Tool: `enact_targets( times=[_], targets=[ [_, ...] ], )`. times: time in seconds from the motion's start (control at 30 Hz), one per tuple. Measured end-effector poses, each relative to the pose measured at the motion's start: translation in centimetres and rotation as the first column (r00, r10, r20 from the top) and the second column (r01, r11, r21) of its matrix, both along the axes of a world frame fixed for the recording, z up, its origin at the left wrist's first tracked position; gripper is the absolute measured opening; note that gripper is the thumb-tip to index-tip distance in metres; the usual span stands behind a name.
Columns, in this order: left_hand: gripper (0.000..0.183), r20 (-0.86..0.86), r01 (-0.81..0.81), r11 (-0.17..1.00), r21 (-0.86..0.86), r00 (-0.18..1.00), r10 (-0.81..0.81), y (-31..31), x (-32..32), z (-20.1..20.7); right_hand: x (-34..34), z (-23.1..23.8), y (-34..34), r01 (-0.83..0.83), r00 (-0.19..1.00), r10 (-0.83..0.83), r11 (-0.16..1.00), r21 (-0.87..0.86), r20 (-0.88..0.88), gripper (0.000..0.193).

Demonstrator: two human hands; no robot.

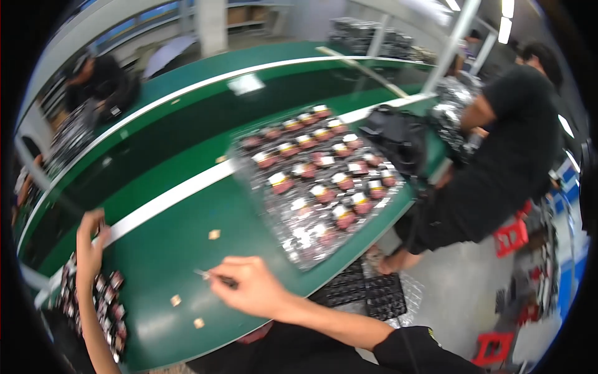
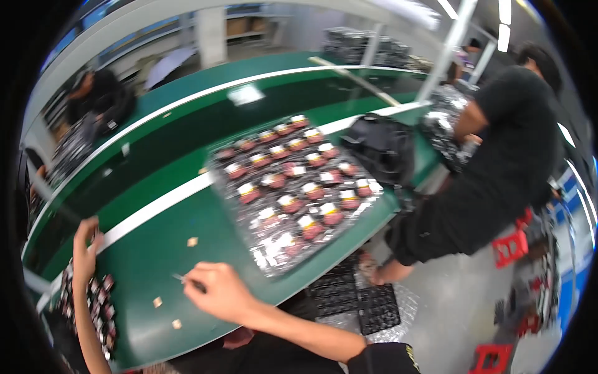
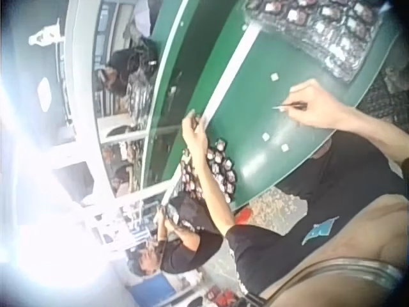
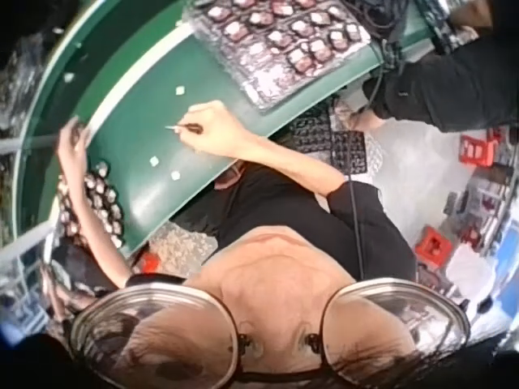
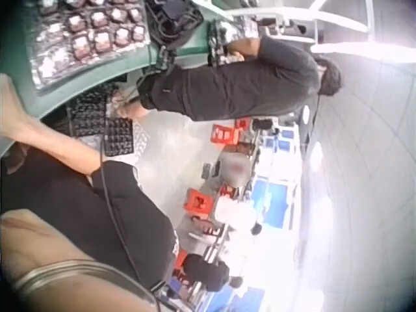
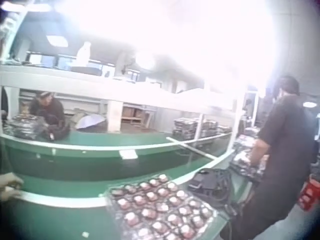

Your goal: Assembling the internal components of electronic wristwatches at a factory workbench.

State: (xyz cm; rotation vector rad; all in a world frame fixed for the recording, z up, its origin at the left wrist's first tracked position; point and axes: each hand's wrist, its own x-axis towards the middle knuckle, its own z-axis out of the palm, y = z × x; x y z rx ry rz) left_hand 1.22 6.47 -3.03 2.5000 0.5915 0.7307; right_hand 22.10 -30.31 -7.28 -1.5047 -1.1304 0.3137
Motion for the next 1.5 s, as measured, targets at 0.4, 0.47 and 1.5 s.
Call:
enact_targets(
  times=[0.4,0.47,1.5],
  targets=[
    [0.067,-0.089,0.28,0.96,0.015,0.956,-0.278,-16.3,3.3,-0.6,-0.5,1.0,0.1,-0.005,0.993,0.006,1.0,0.007,-0.115,0.013],
    [0.058,-0.083,0.243,0.97,-0.016,0.966,-0.243,-16.3,2.1,-0.7,-1.2,0.8,0.2,-0.033,0.993,0.034,0.999,0.011,-0.114,0.012],
    [0.061,-0.055,0.395,0.894,-0.212,0.908,-0.414,-16.5,2.4,-1.4,-0.4,1.6,0.2,-0.02,0.992,0.035,0.993,-0.12,0.121,0.014]
  ],
)
